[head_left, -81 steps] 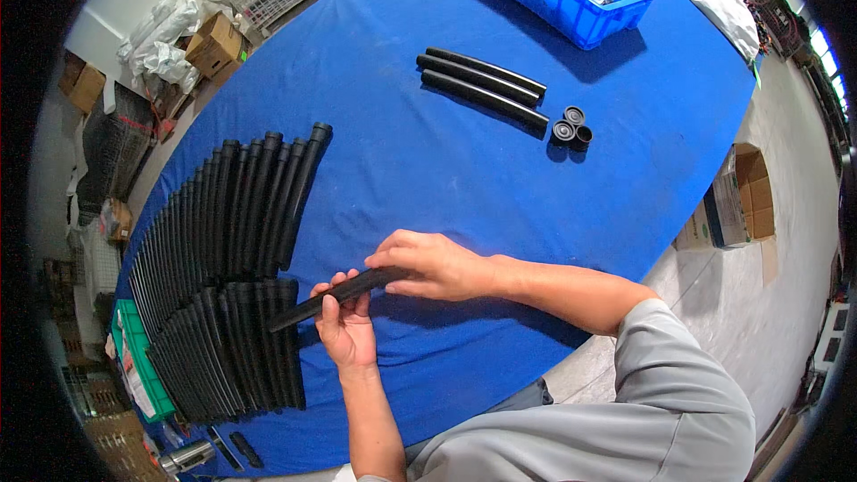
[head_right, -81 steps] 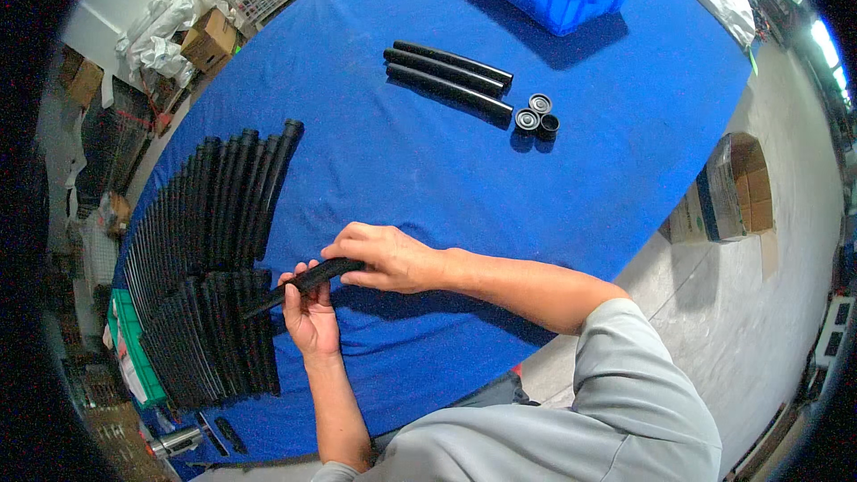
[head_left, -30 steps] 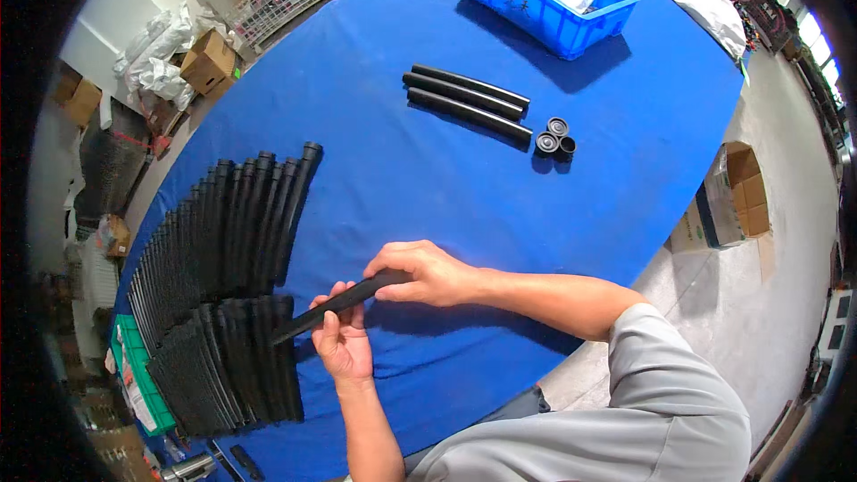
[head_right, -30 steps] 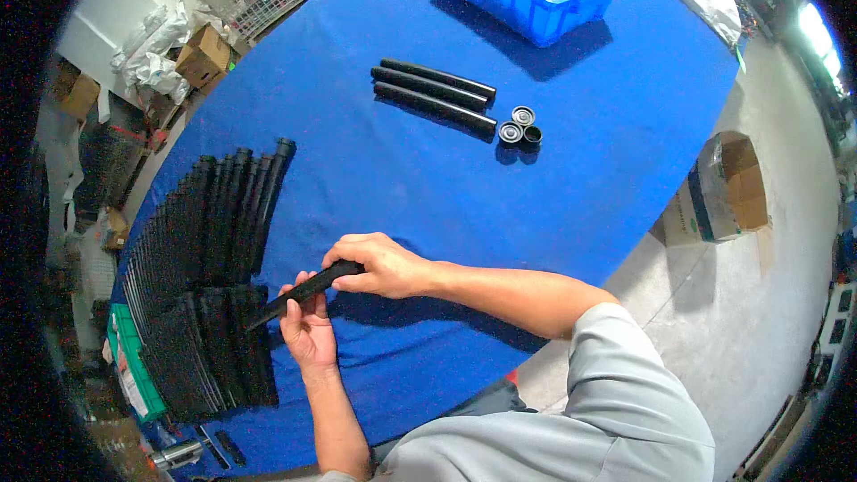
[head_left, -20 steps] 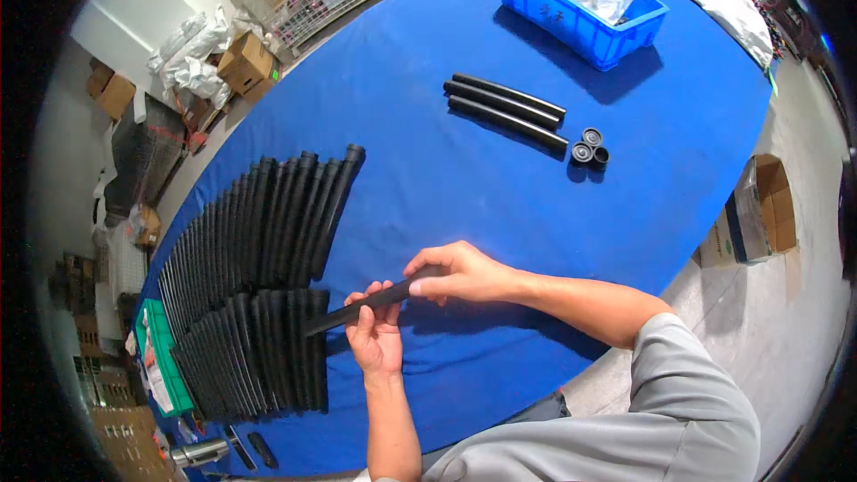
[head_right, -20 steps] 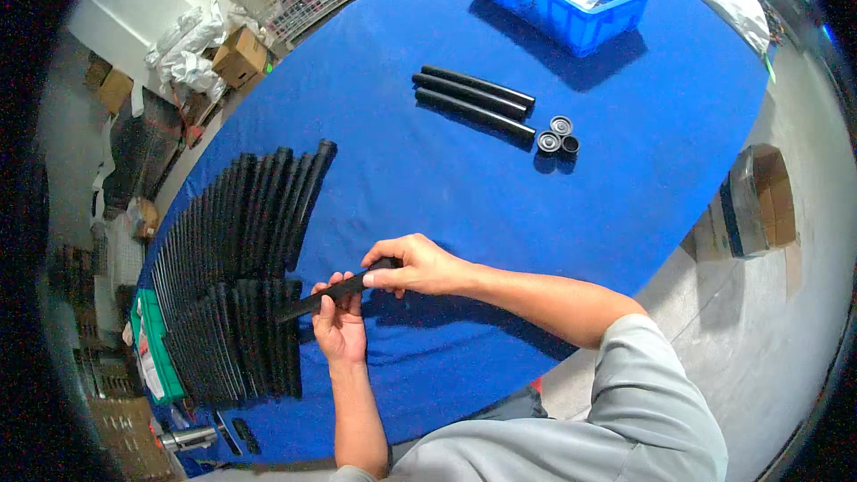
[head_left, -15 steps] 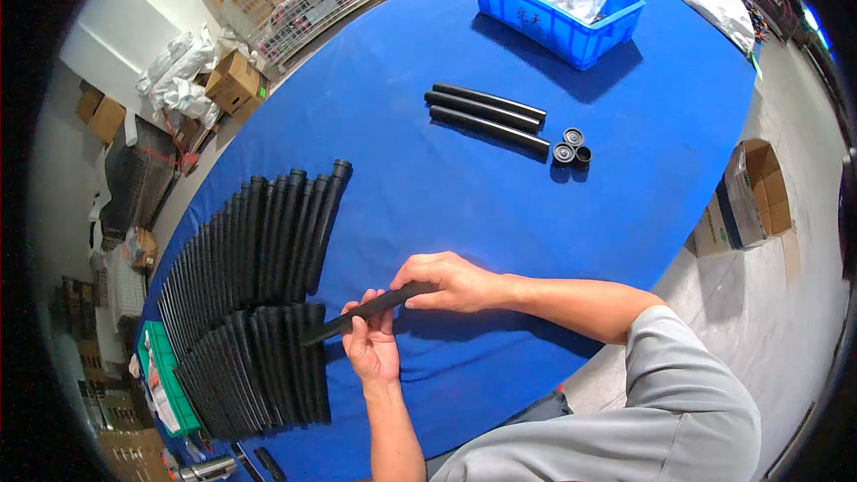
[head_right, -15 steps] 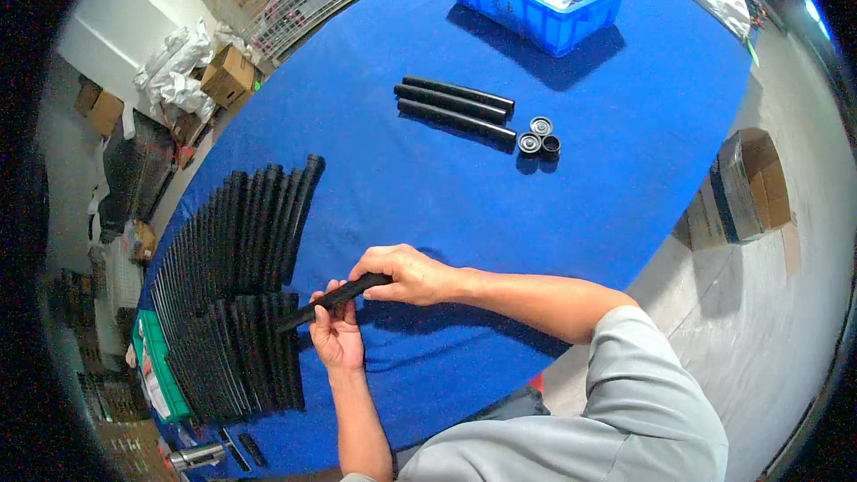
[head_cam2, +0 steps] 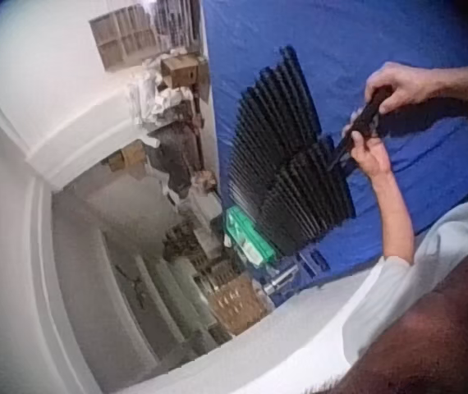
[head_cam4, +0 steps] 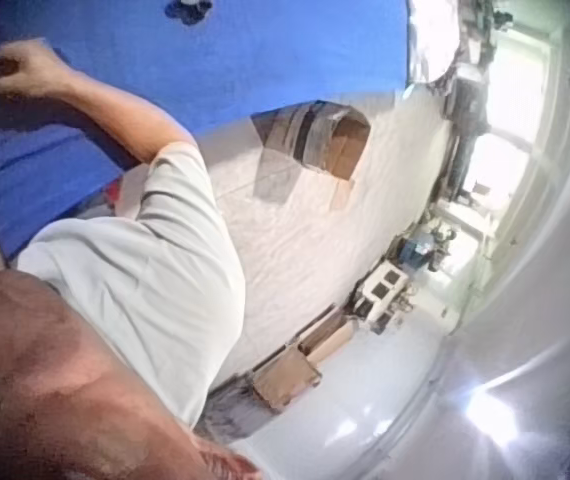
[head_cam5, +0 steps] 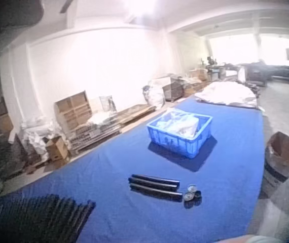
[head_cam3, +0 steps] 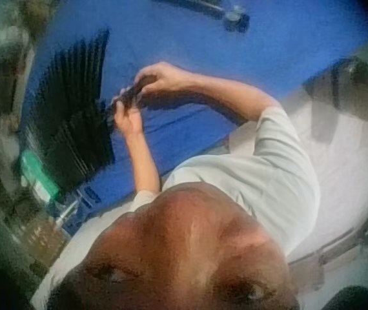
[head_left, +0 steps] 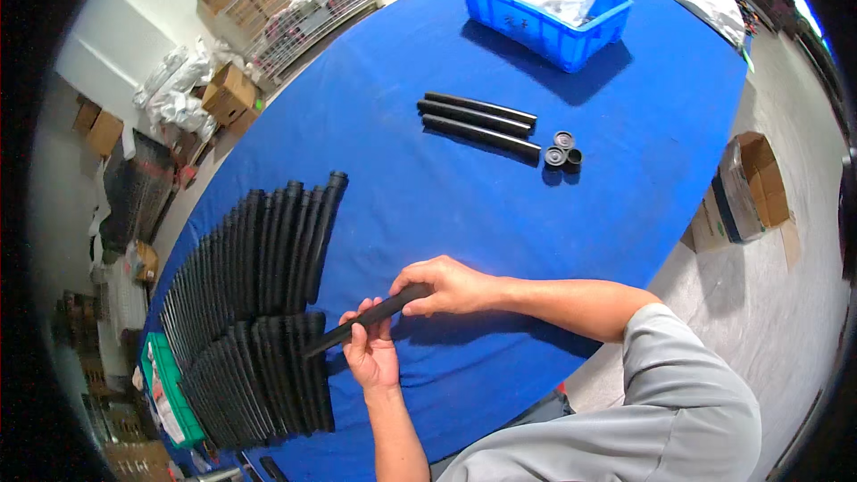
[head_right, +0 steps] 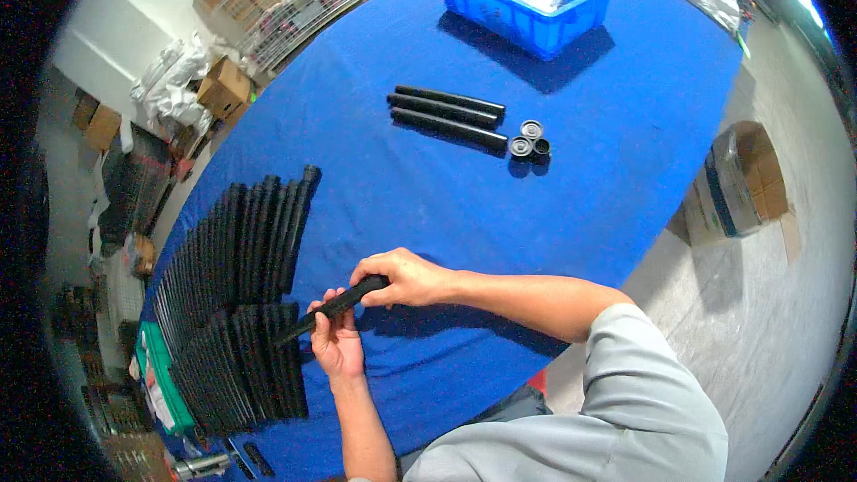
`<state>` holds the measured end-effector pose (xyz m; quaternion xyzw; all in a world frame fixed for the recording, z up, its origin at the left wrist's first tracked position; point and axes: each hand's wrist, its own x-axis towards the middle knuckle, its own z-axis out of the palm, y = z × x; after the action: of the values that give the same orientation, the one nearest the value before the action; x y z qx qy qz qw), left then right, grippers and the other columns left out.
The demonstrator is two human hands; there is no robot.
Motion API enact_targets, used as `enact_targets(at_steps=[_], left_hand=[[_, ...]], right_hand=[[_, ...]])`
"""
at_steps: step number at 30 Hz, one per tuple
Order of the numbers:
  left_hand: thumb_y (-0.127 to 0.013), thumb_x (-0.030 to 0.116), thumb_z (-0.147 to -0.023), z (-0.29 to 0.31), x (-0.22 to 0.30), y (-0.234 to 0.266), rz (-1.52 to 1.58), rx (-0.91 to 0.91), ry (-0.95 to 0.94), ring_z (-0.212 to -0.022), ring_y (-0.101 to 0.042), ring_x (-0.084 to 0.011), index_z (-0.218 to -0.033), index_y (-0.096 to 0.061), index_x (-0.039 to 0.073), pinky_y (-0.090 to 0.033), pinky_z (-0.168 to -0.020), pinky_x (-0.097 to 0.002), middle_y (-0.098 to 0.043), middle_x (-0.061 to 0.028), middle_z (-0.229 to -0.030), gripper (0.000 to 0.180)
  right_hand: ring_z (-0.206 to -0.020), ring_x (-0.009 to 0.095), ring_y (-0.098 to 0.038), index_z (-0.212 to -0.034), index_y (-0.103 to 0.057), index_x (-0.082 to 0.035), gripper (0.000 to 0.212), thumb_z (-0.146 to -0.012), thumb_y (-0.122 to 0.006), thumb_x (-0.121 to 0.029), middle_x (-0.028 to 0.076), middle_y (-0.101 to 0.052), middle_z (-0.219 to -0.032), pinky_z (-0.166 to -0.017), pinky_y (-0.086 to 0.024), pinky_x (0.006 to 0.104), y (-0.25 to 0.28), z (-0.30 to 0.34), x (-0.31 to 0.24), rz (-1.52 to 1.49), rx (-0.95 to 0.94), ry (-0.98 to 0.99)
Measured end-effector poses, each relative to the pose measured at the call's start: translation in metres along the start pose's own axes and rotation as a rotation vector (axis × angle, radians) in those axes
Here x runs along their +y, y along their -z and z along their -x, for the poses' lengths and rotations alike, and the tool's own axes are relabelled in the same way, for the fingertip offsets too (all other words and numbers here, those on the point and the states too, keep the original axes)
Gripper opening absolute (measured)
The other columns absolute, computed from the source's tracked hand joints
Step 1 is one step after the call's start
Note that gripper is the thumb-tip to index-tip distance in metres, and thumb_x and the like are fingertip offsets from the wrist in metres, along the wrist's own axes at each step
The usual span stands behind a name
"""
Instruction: The person wipes their hands with a tissue and attaches end caps onto black tubes by hand.
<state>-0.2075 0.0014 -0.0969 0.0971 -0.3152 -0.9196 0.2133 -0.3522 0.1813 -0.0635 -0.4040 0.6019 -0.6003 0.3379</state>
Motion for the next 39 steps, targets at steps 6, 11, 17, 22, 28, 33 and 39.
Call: enact_targets(at_steps=[6, 11, 17, 22, 28, 33, 39], left_hand=[[-0.067, 0.008, -0.089, 0.001, -0.002, 0.003, 0.013, 0.0, -0.006, -0.12, -0.057, -0.0364, -0.115, -0.062, 0.008, -0.046, -0.105, -0.0519, -0.063, -0.0182, -0.122, 0.027], [-0.068, 0.012, -0.089, 0.001, -0.002, -0.002, 0.032, 0.003, 0.031, -0.12, -0.057, -0.0364, -0.113, -0.061, 0.007, -0.046, -0.106, -0.0504, -0.064, -0.0192, -0.121, 0.026], [-0.066, 0.012, -0.091, 0.001, -0.002, -0.003, 0.022, 0.014, 0.0, -0.12, -0.057, -0.0365, -0.11, -0.06, 0.008, -0.049, -0.103, -0.0494, -0.064, -0.0195, -0.119, 0.02], [-0.064, 0.009, -0.092, -0.001, -0.004, -0.002, 0.057, -0.032, 0.037, -0.121, -0.056, -0.0355, -0.112, -0.058, 0.007, -0.052, -0.1, -0.0475, -0.061, -0.0199, -0.123, 0.02], [-0.063, 0.006, -0.092, 0.0, -0.006, 0.002, 0.051, -0.006, 0.031, -0.119, -0.058, -0.0355, -0.113, -0.057, 0.006, -0.053, -0.098, -0.0465, -0.06, -0.0215, -0.124, 0.022], [-0.063, 0.006, -0.092, 0.003, -0.006, -0.004, 0.045, -0.008, 0.05, -0.121, -0.056, -0.0365, -0.114, -0.056, 0.005, -0.05, -0.101, -0.0495, -0.059, -0.0215, -0.125, 0.024], [-0.064, 0.008, -0.092, 0.003, -0.005, -0.001, 0.068, -0.01, 0.044, -0.121, -0.056, -0.0365, -0.113, -0.057, 0.006, -0.049, -0.103, -0.0492, -0.061, -0.0202, -0.123, 0.022]], right_hand=[[-0.09, 0.03, -0.064, -0.109, -0.063, -0.003, 0.031, -0.082, -0.071, -0.016, 0.014, -0.064, -0.096, -0.078, -0.05, 0.0381, -0.006, -0.001, 0.012, 0.248, 0.154, 0.338], [-0.089, 0.031, -0.064, -0.107, -0.061, -0.003, 0.028, -0.081, -0.07, -0.008, 0.014, -0.063, -0.096, -0.077, -0.051, 0.0377, -0.009, -0.002, 0.01, 0.301, 0.163, 0.38], [-0.08, 0.021, -0.064, -0.107, -0.064, -0.001, 0.031, -0.079, -0.075, -0.01, 0.01, -0.063, -0.086, -0.069, -0.05, 0.0338, -0.01, 0.002, -0.008, 0.062, 0.14, -0.017], [-0.084, 0.02, -0.065, -0.105, -0.064, 0.001, 0.03, -0.078, -0.074, -0.007, 0.01, -0.065, -0.091, -0.072, -0.05, 0.0323, -0.01, -0.001, -0.001, -0.003, 0.127, -0.077], [-0.088, 0.022, -0.064, -0.104, -0.064, 0.0, 0.028, -0.079, -0.072, -0.006, 0.011, -0.065, -0.098, -0.076, -0.049, 0.0316, -0.01, -0.001, 0.002, 0.158, 0.197, 0.174], [-0.085, 0.02, -0.064, -0.108, -0.065, 0.001, 0.03, -0.08, -0.073, -0.009, 0.011, -0.066, -0.095, -0.075, -0.049, 0.0316, -0.009, 0.001, 0.003, -0.004, 0.155, -0.086], [-0.068, 0.011, -0.062, -0.109, -0.065, 0.0, 0.028, -0.086, -0.073, -0.013, 0.007, -0.066, -0.09, -0.062, -0.05, 0.0246, -0.012, 0.0, 0.006, 0.128, 0.17, 0.159]])
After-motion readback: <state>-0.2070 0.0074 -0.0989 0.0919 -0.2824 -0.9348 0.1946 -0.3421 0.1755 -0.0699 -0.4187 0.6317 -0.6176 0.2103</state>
